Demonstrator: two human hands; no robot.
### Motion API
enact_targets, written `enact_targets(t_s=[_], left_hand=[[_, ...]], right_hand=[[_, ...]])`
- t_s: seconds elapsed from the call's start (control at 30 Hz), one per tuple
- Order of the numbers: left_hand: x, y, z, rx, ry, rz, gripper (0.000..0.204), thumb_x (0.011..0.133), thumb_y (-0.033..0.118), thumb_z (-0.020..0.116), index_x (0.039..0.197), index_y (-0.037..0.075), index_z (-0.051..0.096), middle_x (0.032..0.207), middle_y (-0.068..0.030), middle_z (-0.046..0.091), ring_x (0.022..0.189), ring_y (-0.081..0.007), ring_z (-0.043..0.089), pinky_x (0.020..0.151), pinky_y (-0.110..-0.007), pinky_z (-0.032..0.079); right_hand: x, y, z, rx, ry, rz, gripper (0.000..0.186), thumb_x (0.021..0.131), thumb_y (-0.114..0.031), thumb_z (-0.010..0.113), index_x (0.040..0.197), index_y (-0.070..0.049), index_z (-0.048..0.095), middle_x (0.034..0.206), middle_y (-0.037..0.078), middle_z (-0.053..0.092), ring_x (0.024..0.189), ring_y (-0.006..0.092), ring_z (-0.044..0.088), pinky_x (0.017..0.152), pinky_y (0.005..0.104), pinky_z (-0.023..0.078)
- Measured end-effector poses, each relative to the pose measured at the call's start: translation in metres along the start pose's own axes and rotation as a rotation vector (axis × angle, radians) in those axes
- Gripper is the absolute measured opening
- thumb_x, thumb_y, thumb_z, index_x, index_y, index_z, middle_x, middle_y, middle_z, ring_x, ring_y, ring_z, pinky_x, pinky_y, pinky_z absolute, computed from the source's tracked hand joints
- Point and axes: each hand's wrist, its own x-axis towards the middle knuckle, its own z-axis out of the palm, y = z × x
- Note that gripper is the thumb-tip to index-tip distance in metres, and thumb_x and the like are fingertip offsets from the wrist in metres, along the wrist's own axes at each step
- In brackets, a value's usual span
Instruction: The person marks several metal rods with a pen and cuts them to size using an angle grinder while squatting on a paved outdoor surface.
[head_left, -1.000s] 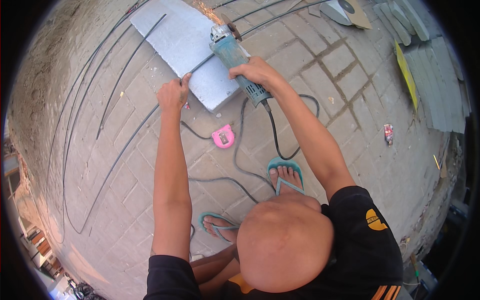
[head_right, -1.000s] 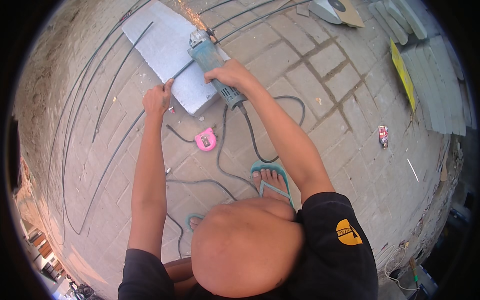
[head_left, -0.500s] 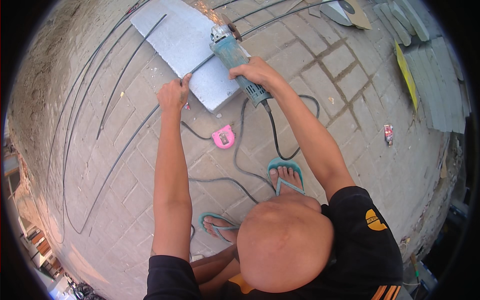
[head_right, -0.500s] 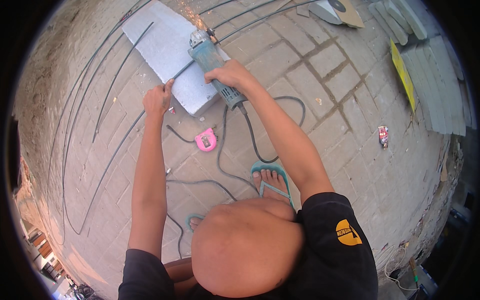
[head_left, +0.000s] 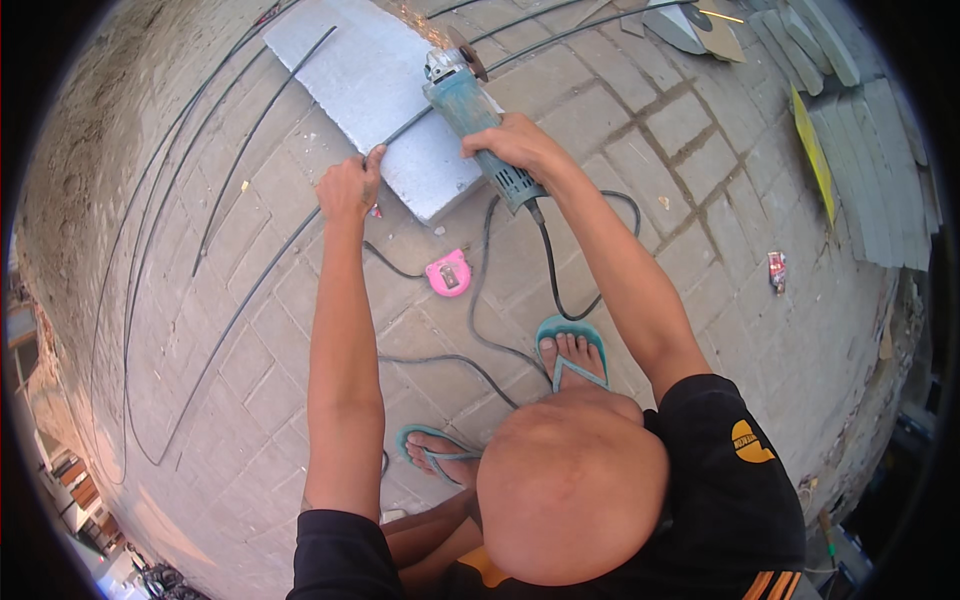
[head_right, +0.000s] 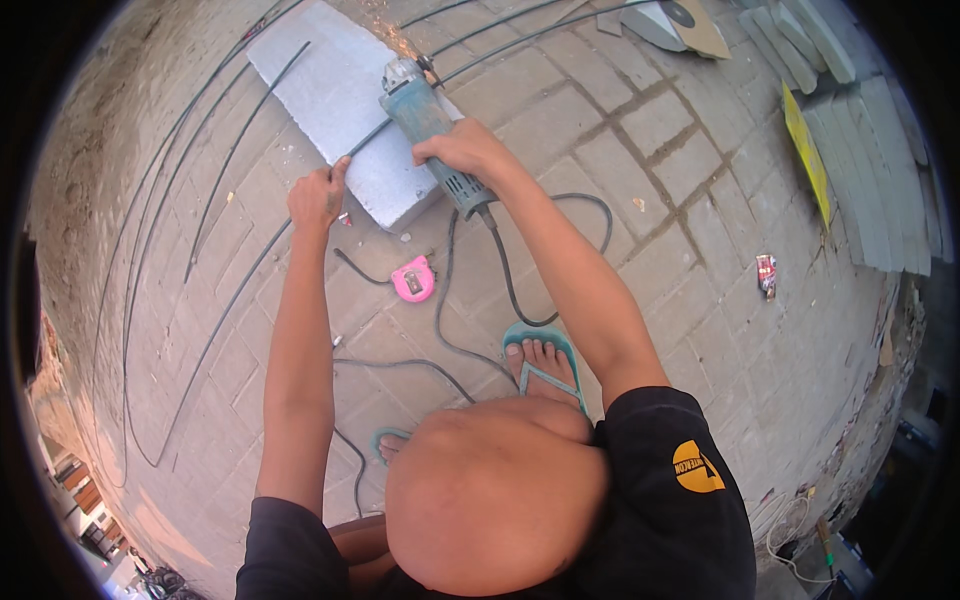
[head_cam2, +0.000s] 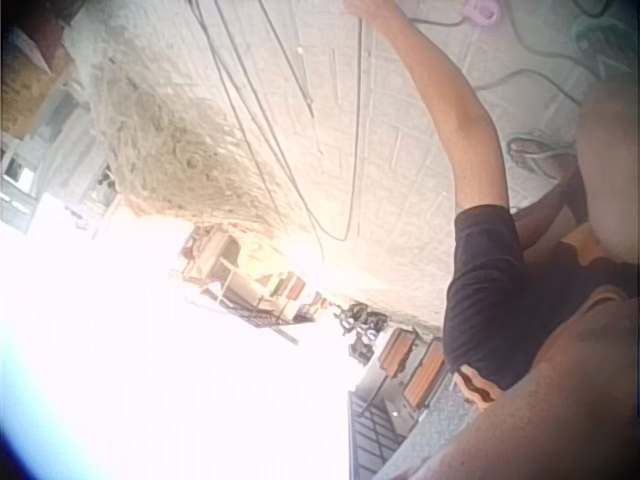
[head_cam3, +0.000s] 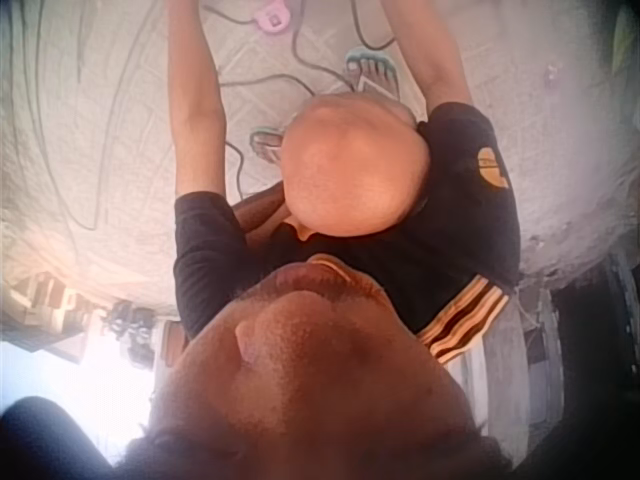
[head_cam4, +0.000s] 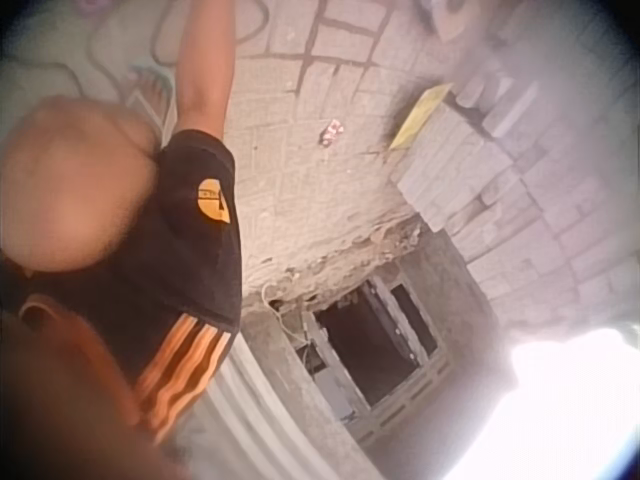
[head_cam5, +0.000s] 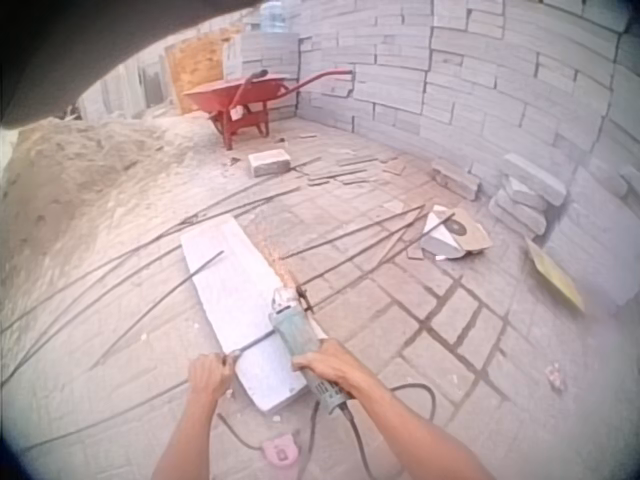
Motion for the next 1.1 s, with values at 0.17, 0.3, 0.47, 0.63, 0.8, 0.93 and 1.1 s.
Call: enact_targets(t_s=[0.17,0.3,0.47,0.63,0.8,0.93,1.1], left_hand=[[-0.001,-0.001,0.000,0.003,-0.003,0.000,0.071,0.092,0.069,0.038,0.093,0.008,0.074,0.091,-0.0259,0.069,0.091,-0.0431,0.067,0.080,-0.051,0.051],[-0.001,0.001,-0.001,-0.004,-0.002,0.002,0.070,0.092,0.068,0.039,0.093,0.008,0.074,0.090,-0.0256,0.069,0.091,-0.0430,0.067,0.080,-0.050,0.051],[-0.001,-0.001,0.000,-0.006,0.006,0.007,0.070,0.093,0.068,0.039,0.093,0.008,0.074,0.091,-0.0252,0.069,0.091,-0.0425,0.067,0.080,-0.050,0.051],[-0.002,0.001,-0.004,-0.017,0.000,0.016,0.070,0.093,0.067,0.039,0.094,0.008,0.075,0.091,-0.0251,0.069,0.091,-0.0424,0.067,0.080,-0.050,0.051],[0.000,0.001,-0.002,-0.023,-0.022,0.007,0.069,0.093,0.067,0.039,0.092,0.007,0.075,0.091,-0.0252,0.069,0.091,-0.0426,0.067,0.080,-0.049,0.051],[0.001,-0.004,-0.001,0.003,0.020,0.035,0.068,0.093,0.066,0.040,0.090,0.007,0.075,0.088,-0.0245,0.069,0.088,-0.0418,0.067,0.077,-0.049,0.052],[0.000,0.000,0.001,-0.038,0.022,0.032,0.069,0.094,0.063,0.041,0.086,0.004,0.073,0.084,-0.0258,0.068,0.084,-0.0428,0.066,0.074,-0.050,0.051]], right_hand=[[-0.002,-0.003,0.000,0.002,0.000,0.007,0.045,0.062,-0.029,0.076,0.083,0.009,0.066,0.074,0.015,0.062,0.059,0.0216,0.059,0.052,0.0347,0.047],[-0.001,-0.001,0.000,-0.002,-0.003,0.016,0.046,0.062,-0.030,0.077,0.083,0.009,0.066,0.074,0.015,0.063,0.060,0.0216,0.059,0.053,0.0348,0.047],[-0.001,-0.001,0.000,-0.005,-0.002,0.021,0.047,0.062,-0.030,0.077,0.085,0.009,0.066,0.076,0.015,0.063,0.063,0.0219,0.060,0.054,0.0352,0.047],[-0.004,-0.005,-0.002,-0.002,-0.009,0.028,0.049,0.062,-0.030,0.077,0.087,0.010,0.065,0.077,0.016,0.063,0.063,0.0224,0.060,0.055,0.0355,0.047],[-0.001,-0.002,0.000,-0.034,0.002,0.025,0.049,0.062,-0.030,0.077,0.087,0.010,0.065,0.079,0.016,0.063,0.064,0.0224,0.060,0.055,0.0354,0.048],[-0.006,-0.009,0.000,0.005,-0.027,0.049,0.050,0.061,-0.030,0.077,0.088,0.011,0.065,0.080,0.017,0.064,0.066,0.0227,0.060,0.057,0.0353,0.048],[0.001,-0.004,-0.003,-0.001,-0.033,0.051,0.051,0.061,-0.030,0.077,0.090,0.010,0.066,0.080,0.015,0.064,0.066,0.0227,0.060,0.058,0.0354,0.048]])
